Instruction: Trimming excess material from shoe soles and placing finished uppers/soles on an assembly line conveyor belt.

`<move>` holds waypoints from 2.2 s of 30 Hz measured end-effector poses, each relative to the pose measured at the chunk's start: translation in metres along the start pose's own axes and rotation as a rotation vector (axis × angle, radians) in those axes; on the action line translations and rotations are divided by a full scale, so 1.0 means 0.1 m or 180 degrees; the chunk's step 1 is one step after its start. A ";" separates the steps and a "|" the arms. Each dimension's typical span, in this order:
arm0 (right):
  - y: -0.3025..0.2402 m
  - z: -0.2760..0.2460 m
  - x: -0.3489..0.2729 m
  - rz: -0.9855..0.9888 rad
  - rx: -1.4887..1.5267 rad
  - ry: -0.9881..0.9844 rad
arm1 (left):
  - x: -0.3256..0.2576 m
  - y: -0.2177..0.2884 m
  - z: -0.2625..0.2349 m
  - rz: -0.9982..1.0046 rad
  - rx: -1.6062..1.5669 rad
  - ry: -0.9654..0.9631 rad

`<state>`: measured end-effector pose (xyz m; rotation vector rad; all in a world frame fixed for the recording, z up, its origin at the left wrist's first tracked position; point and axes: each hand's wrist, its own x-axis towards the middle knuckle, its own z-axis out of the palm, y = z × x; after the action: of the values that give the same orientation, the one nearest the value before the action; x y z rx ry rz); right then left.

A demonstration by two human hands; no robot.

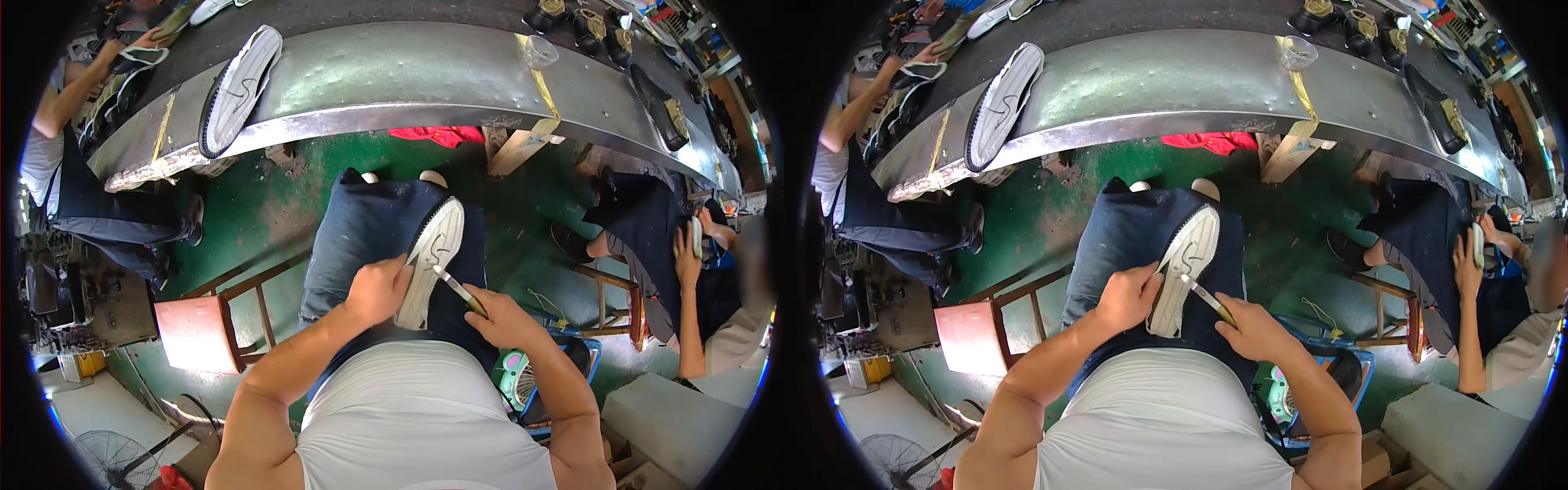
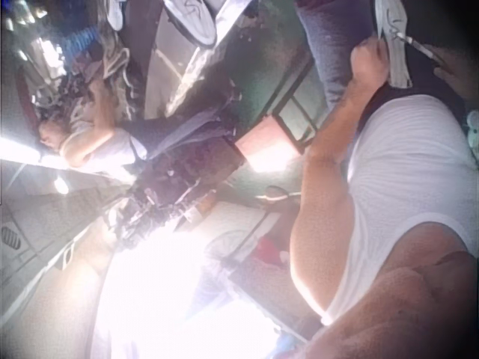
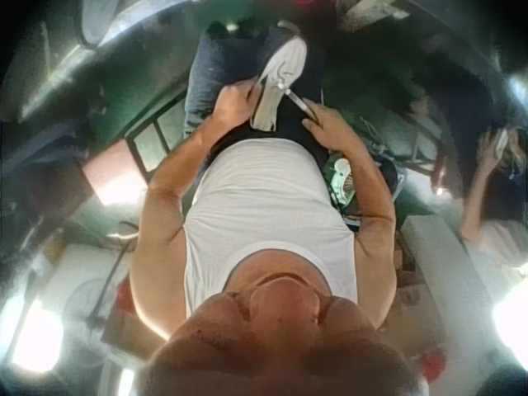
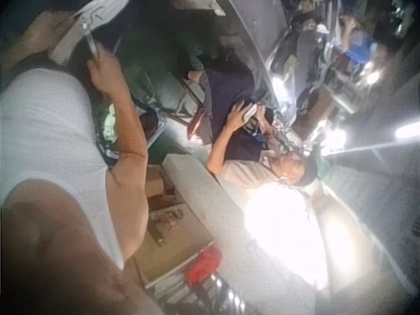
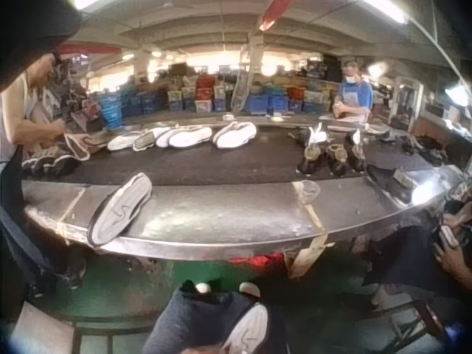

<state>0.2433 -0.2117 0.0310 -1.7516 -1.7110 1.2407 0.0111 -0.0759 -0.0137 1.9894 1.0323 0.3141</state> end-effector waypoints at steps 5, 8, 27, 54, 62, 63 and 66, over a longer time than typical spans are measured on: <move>-0.17 -0.26 0.32 -0.0145 -0.0647 -0.0456 | 0.02 0.02 0.12 0.0761 0.0633 0.0615; -0.57 -0.61 0.54 0.0800 -0.0956 -0.1686 | -0.03 0.15 0.04 0.0442 0.0573 0.0104; 0.09 -0.04 0.56 -0.0540 -0.1720 0.1264 | 0.23 -0.63 0.59 -0.0510 -0.2330 -0.0271; 0.23 -0.19 0.95 0.0379 -0.0266 0.0224 | 0.37 -0.16 0.26 0.0361 -0.0303 -0.0259; 0.17 -0.22 0.91 0.0526 0.0179 0.0034 | 0.23 -0.13 0.26 -0.0509 -0.0699 -0.0303; 0.10 -0.27 0.89 0.0671 0.0366 -0.0052 | 0.25 -0.15 0.28 -0.0504 -0.0701 -0.0303; 0.19 0.05 0.85 -0.0214 -0.0830 0.0600 | 0.28 -0.18 0.31 -0.0483 -0.0558 -0.0407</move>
<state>0.2388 -0.1371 -0.0132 -1.8704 -1.8675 0.8243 0.0357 -0.0665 -0.0510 1.7409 1.0310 0.1856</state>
